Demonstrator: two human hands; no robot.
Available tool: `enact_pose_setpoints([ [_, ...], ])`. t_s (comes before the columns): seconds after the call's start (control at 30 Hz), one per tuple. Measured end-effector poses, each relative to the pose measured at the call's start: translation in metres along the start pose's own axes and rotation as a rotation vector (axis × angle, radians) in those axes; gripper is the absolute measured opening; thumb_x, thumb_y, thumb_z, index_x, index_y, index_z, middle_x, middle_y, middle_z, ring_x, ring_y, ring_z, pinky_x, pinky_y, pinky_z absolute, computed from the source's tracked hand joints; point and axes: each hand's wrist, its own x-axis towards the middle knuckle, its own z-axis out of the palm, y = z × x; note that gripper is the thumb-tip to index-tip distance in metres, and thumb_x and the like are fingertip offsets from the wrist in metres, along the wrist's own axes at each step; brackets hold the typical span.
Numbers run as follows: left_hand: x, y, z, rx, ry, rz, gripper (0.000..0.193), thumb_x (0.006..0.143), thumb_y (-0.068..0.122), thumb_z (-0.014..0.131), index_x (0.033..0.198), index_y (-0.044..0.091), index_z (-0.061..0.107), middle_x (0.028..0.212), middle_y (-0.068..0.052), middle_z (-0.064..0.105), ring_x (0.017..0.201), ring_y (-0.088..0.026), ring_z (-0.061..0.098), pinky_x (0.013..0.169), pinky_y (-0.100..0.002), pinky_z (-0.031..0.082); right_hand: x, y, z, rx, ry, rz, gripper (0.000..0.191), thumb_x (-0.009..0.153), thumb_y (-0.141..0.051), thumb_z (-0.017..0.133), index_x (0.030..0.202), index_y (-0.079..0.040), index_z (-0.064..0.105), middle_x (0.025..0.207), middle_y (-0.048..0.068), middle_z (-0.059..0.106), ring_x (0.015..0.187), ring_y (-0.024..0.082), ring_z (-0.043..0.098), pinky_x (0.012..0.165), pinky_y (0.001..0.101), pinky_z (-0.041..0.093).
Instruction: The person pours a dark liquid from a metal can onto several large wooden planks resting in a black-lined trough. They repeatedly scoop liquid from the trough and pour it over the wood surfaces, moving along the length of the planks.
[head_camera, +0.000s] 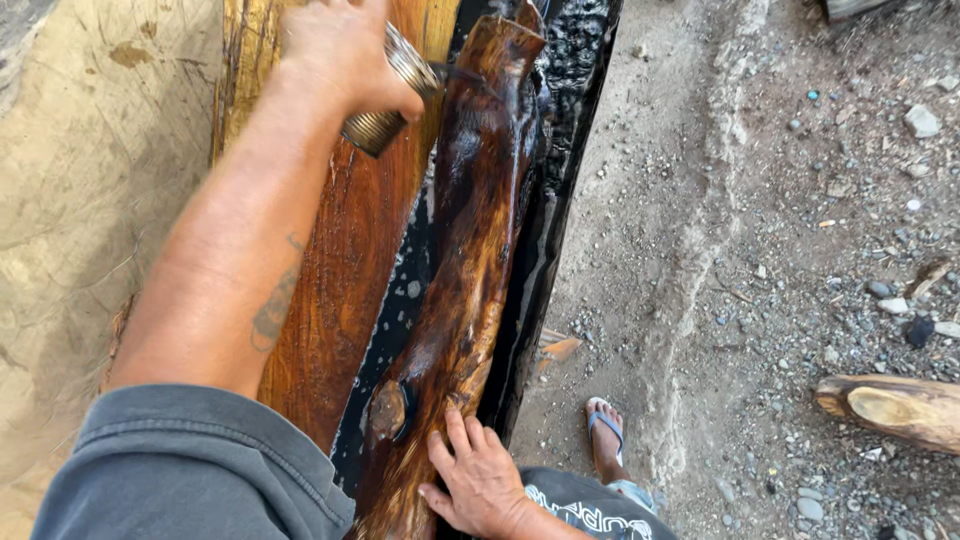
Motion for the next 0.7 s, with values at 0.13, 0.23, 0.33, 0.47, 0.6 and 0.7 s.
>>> enact_pose_setpoints([
  [0.13,-0.046,0.034,0.018,0.009,-0.253,0.007,0.142,0.062,0.077,0.084,0.165,0.011,0.012,0.127,-0.030,0.060,0.105,-0.041,0.068,0.088,-0.048,0.056,-0.002,-0.006,0.000,-0.022,0.067,0.024,0.065,0.087,-0.050,0.068,0.129,-0.001,0.057,0.144,0.035,0.044,0.120,0.046,0.049,0.098,0.0499,0.043],
  [0.23,-0.091,0.056,0.035,-0.029,-0.379,0.034,0.146,0.057,0.075,0.087,0.165,0.013,0.010,0.129,-0.027,0.059,0.108,-0.041,0.067,0.090,-0.049,0.056,-0.002,-0.013,-0.007,-0.025,0.098,0.049,0.060,0.087,-0.048,0.069,0.125,-0.003,0.059,0.143,0.033,0.046,0.116,0.043,0.052,0.095,0.0477,0.045],
  [0.33,-0.144,0.067,0.052,-0.080,-0.427,0.086,0.144,0.054,0.069,0.089,0.165,0.012,0.015,0.129,-0.025,0.062,0.112,-0.040,0.066,0.093,-0.047,0.055,-0.004,-0.023,-0.014,-0.051,0.136,0.071,0.056,0.085,-0.048,0.070,0.120,-0.006,0.061,0.139,0.029,0.050,0.110,0.040,0.055,0.090,0.0461,0.047],
  [0.47,-0.234,0.070,0.066,-0.168,-0.478,0.112,0.142,0.053,0.061,0.090,0.164,0.013,0.017,0.130,-0.024,0.063,0.117,-0.037,0.065,0.095,-0.047,0.055,-0.007,-0.041,-0.018,-0.112,0.196,0.095,0.051,0.083,-0.050,0.072,0.112,-0.010,0.064,0.135,0.023,0.054,0.104,0.037,0.058,0.084,0.0460,0.050],
  [0.6,-0.348,0.061,0.070,-0.239,-0.515,0.039,0.142,0.054,0.059,0.089,0.165,0.013,0.012,0.132,-0.024,0.062,0.120,-0.036,0.063,0.097,-0.046,0.054,-0.012,-0.061,-0.016,-0.166,0.170,0.139,0.053,0.083,-0.055,0.072,0.112,-0.012,0.066,0.132,0.018,0.055,0.102,0.036,0.058,0.082,0.0472,0.051],
  [0.7,-0.453,0.043,0.080,-0.375,-0.396,-0.099,0.139,0.058,0.059,0.089,0.165,0.014,0.012,0.133,-0.023,0.060,0.122,-0.037,0.061,0.098,-0.047,0.052,-0.024,-0.081,-0.006,-0.231,0.262,0.085,0.047,0.082,-0.051,0.076,0.110,-0.014,0.068,0.127,0.014,0.060,0.113,0.037,0.058,0.092,0.0475,0.048],
])
